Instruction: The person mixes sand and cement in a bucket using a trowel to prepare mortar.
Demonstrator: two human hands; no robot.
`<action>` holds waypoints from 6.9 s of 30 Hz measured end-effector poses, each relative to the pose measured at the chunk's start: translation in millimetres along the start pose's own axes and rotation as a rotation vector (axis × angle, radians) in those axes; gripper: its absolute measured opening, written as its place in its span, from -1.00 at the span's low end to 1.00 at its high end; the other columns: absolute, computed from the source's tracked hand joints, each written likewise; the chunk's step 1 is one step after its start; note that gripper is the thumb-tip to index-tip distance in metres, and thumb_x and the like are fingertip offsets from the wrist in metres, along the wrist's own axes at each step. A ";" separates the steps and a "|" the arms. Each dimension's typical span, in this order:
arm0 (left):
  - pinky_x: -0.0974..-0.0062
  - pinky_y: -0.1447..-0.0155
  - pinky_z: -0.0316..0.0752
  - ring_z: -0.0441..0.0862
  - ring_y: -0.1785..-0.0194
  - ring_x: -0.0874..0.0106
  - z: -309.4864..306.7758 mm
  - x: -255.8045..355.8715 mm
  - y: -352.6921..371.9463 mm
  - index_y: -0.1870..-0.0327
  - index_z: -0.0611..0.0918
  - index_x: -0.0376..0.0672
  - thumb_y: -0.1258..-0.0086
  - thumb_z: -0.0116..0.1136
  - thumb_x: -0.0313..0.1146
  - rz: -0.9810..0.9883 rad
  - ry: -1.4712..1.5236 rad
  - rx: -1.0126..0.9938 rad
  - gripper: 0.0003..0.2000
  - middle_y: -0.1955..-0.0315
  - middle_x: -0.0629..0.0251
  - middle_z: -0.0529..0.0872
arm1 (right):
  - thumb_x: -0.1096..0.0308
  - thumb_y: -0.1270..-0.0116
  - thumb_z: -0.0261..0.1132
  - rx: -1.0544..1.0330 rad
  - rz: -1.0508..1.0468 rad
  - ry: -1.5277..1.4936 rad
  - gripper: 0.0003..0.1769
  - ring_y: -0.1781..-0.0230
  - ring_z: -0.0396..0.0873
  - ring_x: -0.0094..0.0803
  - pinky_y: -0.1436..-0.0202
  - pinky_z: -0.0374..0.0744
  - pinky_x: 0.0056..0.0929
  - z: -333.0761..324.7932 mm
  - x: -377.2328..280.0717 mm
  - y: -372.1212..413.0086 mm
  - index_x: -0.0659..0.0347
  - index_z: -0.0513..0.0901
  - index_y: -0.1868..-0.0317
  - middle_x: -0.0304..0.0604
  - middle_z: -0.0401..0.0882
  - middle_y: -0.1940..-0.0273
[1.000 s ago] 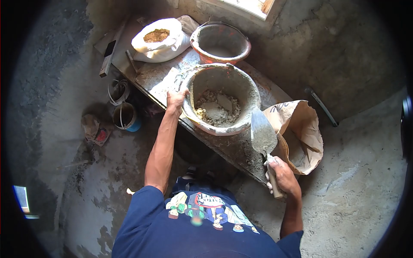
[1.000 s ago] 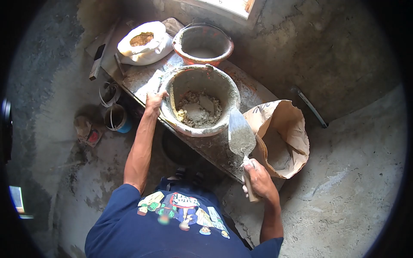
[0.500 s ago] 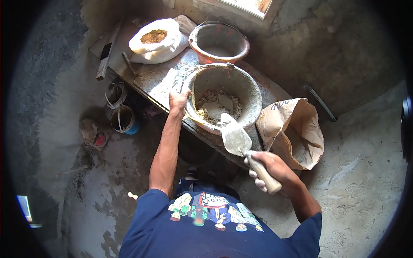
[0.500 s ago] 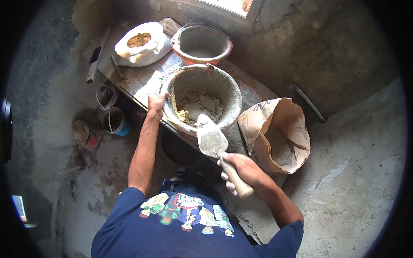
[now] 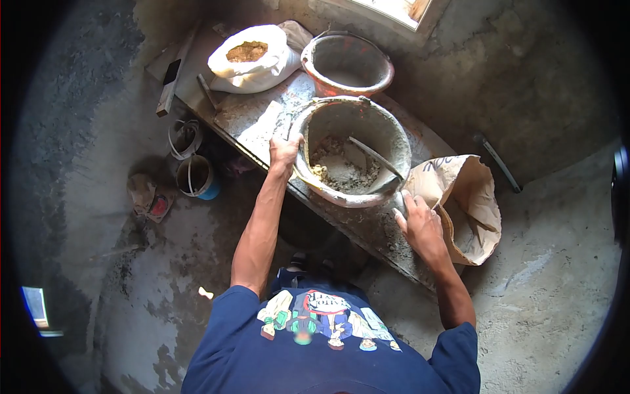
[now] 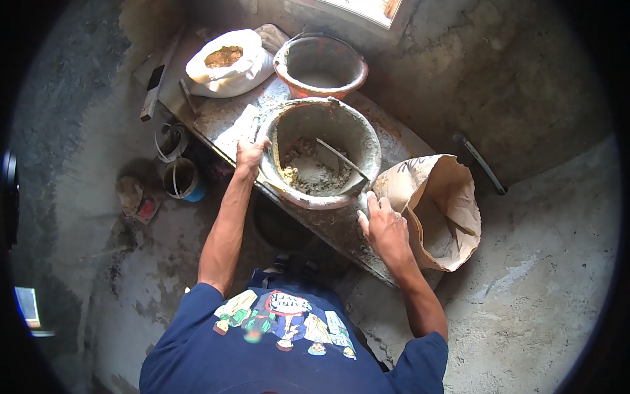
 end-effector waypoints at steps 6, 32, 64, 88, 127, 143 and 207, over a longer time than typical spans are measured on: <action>0.49 0.38 0.43 0.47 0.45 0.56 1.4 -0.1 2.6 0.33 0.63 -0.36 -0.07 0.23 -0.52 0.005 -0.021 0.025 -0.85 0.50 0.37 0.60 | 0.20 -0.31 0.21 0.054 -0.042 -0.262 -0.58 0.13 0.55 0.14 0.09 0.51 -0.03 16.9 9.7 -4.7 0.31 0.44 -0.06 0.18 0.53 0.17; 0.45 0.11 0.45 0.52 0.23 0.45 -2.9 -13.0 -3.5 0.06 0.57 -0.31 -0.04 0.33 -0.43 0.135 -0.027 -0.058 -0.61 0.27 0.30 0.63 | 0.17 -0.19 0.36 0.251 0.055 -0.613 -0.48 0.26 0.64 0.08 0.20 0.52 -0.12 -3.3 17.6 7.3 0.41 0.45 0.02 0.19 0.61 0.35; 0.46 0.19 0.40 0.46 0.31 0.45 -5.1 -9.0 -7.1 0.20 0.61 -0.31 -0.04 0.23 -0.37 -0.008 -0.123 -0.048 -0.71 0.31 0.30 0.58 | 0.38 -0.22 0.16 0.173 -0.013 0.572 -0.87 0.36 0.64 -0.10 0.26 0.58 -0.12 39.8 292.3 6.6 0.18 0.62 0.28 0.00 0.57 0.44; 0.46 0.20 0.40 0.48 0.32 0.43 -7.9 -20.1 -10.8 0.18 0.60 -0.33 -0.01 0.28 -0.33 -0.021 -0.094 -0.011 -0.65 0.35 0.32 0.59 | 0.44 -0.17 0.15 -0.117 0.064 0.131 -0.61 0.28 0.59 0.15 0.25 0.58 0.00 104.5 293.4 25.6 0.32 0.43 -0.04 0.23 0.56 0.30; 0.48 0.25 0.37 0.43 0.34 0.48 -3.1 -7.8 -3.4 0.29 0.60 -0.29 0.00 0.27 -0.37 -0.075 -0.070 -0.011 -0.74 0.42 0.37 0.52 | 0.16 -0.38 0.02 -0.461 -0.203 -0.317 -0.63 0.25 0.55 0.19 0.18 0.51 -0.03 73.7 219.9 14.0 0.34 0.55 0.17 0.28 0.58 0.29; 0.47 0.27 0.38 0.44 0.34 0.46 -2.4 -7.4 -4.3 0.22 0.58 -0.26 -0.02 0.27 -0.39 -0.072 -0.024 -0.031 -0.71 0.38 0.34 0.50 | 0.12 -0.43 0.07 -0.555 0.202 -0.487 -0.62 0.29 0.53 -0.32 0.12 0.50 -0.32 -27.4 234.6 16.1 0.33 0.56 0.15 -0.10 0.57 0.35; 0.44 0.03 0.45 0.53 0.15 0.37 -0.6 -3.9 24.7 -0.02 0.49 -0.33 -0.11 0.08 -0.59 0.208 0.060 -0.019 -0.62 0.21 0.17 0.59 | 0.22 -0.06 0.35 -0.353 -0.401 0.227 -0.61 0.17 0.62 -0.07 0.08 0.58 -0.21 -41.5 17.9 -129.2 0.19 0.62 0.09 0.03 0.63 0.21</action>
Point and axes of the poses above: each hand's wrist, its own y-axis away from the middle knuckle, its own z-axis out of the palm, x = y × z, the point moved 3 cm from there along -y, towards the middle knuckle
